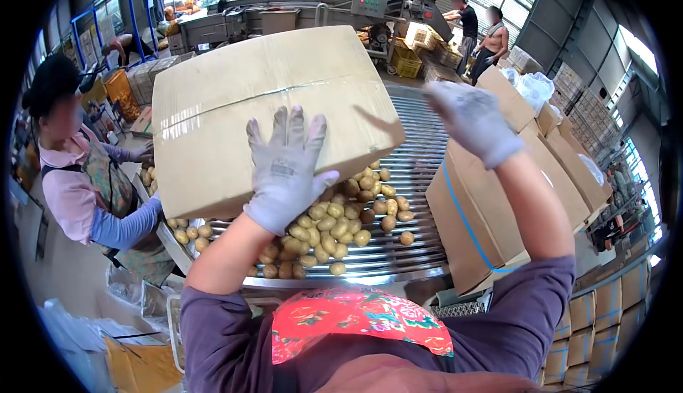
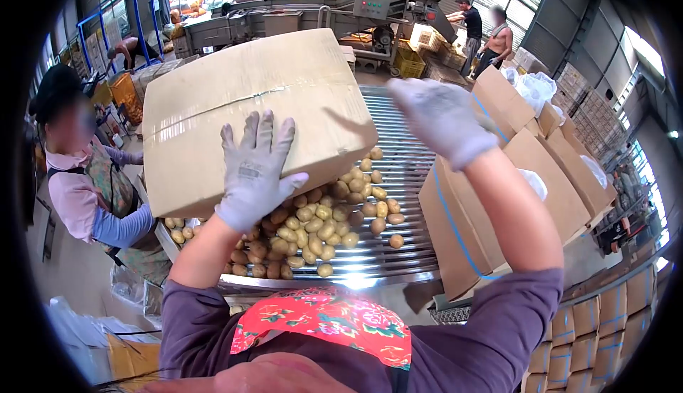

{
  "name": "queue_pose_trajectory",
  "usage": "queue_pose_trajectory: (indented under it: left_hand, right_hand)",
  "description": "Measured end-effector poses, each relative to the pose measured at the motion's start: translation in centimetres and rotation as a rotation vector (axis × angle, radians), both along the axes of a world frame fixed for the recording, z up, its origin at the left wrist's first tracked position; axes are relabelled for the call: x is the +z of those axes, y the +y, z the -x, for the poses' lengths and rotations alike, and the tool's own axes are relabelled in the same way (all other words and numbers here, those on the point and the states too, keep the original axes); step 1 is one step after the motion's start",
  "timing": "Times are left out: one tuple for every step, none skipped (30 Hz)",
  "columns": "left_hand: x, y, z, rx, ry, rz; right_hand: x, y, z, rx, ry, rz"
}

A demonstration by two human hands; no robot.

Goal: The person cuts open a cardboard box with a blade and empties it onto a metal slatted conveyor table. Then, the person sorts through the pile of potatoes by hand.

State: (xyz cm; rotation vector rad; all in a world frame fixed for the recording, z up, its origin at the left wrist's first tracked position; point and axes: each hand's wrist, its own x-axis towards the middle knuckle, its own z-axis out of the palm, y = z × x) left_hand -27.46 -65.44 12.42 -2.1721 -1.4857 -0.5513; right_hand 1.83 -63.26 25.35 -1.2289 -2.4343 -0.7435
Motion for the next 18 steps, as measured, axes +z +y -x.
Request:
queue_pose_trajectory:
  left_hand:
    - [0.0, -0.2, -0.1, 0.003, -0.008, 0.007]
    - [0.0, 0.0, 0.0, 0.006, -0.016, 0.01]
    - [0.0, -0.1, 0.1, 0.013, -0.025, 0.013]
    - [-0.1, -0.2, 0.3, 0.021, -0.037, 0.019]
    - [0.0, -0.3, 0.3, 0.024, -0.054, 0.046]
    - [-0.2, -0.3, 0.5, 0.008, -0.066, 0.039]
    - [-0.5, -0.4, 0.8, -0.004, -0.082, 0.03]
    - [-0.8, -0.4, 1.0, -0.016, -0.1, 0.02]
    - [-0.7, -0.7, 1.1, -0.013, -0.099, 0.048]
    - [-0.7, -0.8, 1.3, -0.01, -0.116, 0.054]
    - [-0.9, -0.9, 1.3, -0.015, -0.128, 0.061]
    - [-1.0, -1.0, 1.2, -0.029, -0.139, 0.072]
    - [-1.0, -1.3, 0.9, -0.026, -0.115, 0.107]
    - [-1.2, -1.4, 0.9, -0.036, -0.121, 0.106]
    - [-1.4, -1.4, 0.8, -0.049, -0.123, 0.103]
    - [-1.6, -1.3, 0.6, -0.062, -0.124, 0.094]
    - [-1.5, -1.1, 0.7, -0.046, -0.133, 0.106]
    - [-1.4, -0.9, 0.8, -0.027, -0.136, 0.115]
  right_hand:
    - [0.2, 0.9, 2.1, 0.003, -0.089, 0.01]
    - [-0.1, 2.0, 4.0, 0.06, -0.135, 0.021]
    - [-0.2, 3.1, 5.7, 0.08, -0.218, 0.043]
    - [-0.1, 3.8, 7.7, 0.049, -0.302, 0.041]
    - [-0.4, 5.0, 9.2, 0.041, -0.348, 0.03]
    - [-0.6, 6.0, 10.5, 0.038, -0.401, 0.019]
    - [-0.6, 6.7, 11.6, 0.044, -0.425, 0.028]
    - [-0.4, 7.3, 12.7, 0.05, -0.451, 0.035]
    - [-0.3, 7.8, 13.7, 0.053, -0.477, 0.04]
    - [-0.1, 8.3, 14.2, 0.057, -0.496, 0.055]
    - [0.1, 8.7, 13.9, 0.053, -0.511, 0.074]
    - [0.3, 8.9, 13.3, 0.041, -0.525, 0.097]
    - [0.7, 8.7, 12.7, 0.025, -0.541, 0.101]
    - [0.5, 9.0, 11.4, 0.037, -0.53, 0.104]
    - [0.3, 9.3, 9.9, 0.046, -0.516, 0.108]
    - [0.2, 9.4, 8.6, 0.053, -0.501, 0.104]
    - [0.4, 9.2, 7.7, 0.021, -0.552, 0.072]
    - [0.7, 9.6, 5.8, -0.035, -0.509, 0.033]
